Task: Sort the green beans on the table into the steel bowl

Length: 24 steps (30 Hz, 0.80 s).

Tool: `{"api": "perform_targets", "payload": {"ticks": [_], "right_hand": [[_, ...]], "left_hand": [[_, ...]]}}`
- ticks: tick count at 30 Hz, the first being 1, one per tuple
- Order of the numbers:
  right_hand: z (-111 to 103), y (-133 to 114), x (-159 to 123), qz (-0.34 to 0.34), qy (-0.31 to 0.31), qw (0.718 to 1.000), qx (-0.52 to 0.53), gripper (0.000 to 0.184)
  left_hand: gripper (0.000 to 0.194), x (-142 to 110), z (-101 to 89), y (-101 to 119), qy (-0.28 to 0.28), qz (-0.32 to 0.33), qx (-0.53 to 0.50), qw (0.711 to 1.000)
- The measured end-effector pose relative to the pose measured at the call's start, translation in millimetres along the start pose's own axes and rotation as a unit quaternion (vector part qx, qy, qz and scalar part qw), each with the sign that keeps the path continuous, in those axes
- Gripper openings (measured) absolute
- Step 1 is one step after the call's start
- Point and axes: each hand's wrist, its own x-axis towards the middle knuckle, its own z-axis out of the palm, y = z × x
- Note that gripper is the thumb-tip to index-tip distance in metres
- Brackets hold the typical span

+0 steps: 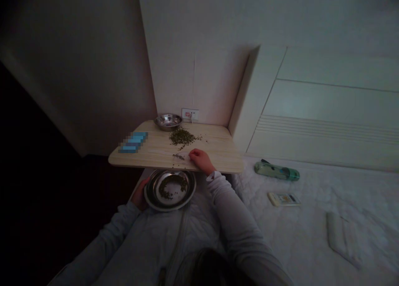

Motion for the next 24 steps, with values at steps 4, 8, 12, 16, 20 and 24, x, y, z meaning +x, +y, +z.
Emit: {"api": "perform_targets", "payload": {"ticks": [4, 8, 12, 16, 20, 24], "right_hand": [[1.0, 2.4, 0.9, 0.001, -0.011, 1.000, 0.004, 0.016], [1.3, 2.2, 0.7, 0.006, -0.021, 1.000, 0.010, 0.017], [0.4, 0.8, 0.5, 0.007, -0.034, 0.999, 0.017, 0.017], [-0.3, 0.6, 1.1, 0.007, -0.049, 0.999, 0.012, 0.015], [0.1, 2.0, 1.4, 0.005, -0.052, 0.998, 0.019, 0.014], [-0.1, 3.4, 1.9, -0.002, -0.055, 0.998, 0.010, 0.015]], "left_hand": [[0.028, -0.2, -0.2, -0.5, 0.007, -0.004, -0.003, 1.000], [0.027, 1.2, -2.1, -1.3, 0.001, 0.007, 0.000, 1.000], [0.027, 2.5, -3.8, -1.8, -0.008, 0.003, 0.002, 1.000], [0.028, 2.2, -2.8, -1.5, -0.009, -0.001, -0.002, 1.000], [0.029, 0.5, -0.3, -0.5, -0.009, 0.000, -0.006, 1.000], [0.029, 0.8, -1.2, -0.5, -0.004, -0.006, -0.001, 1.000]]}}
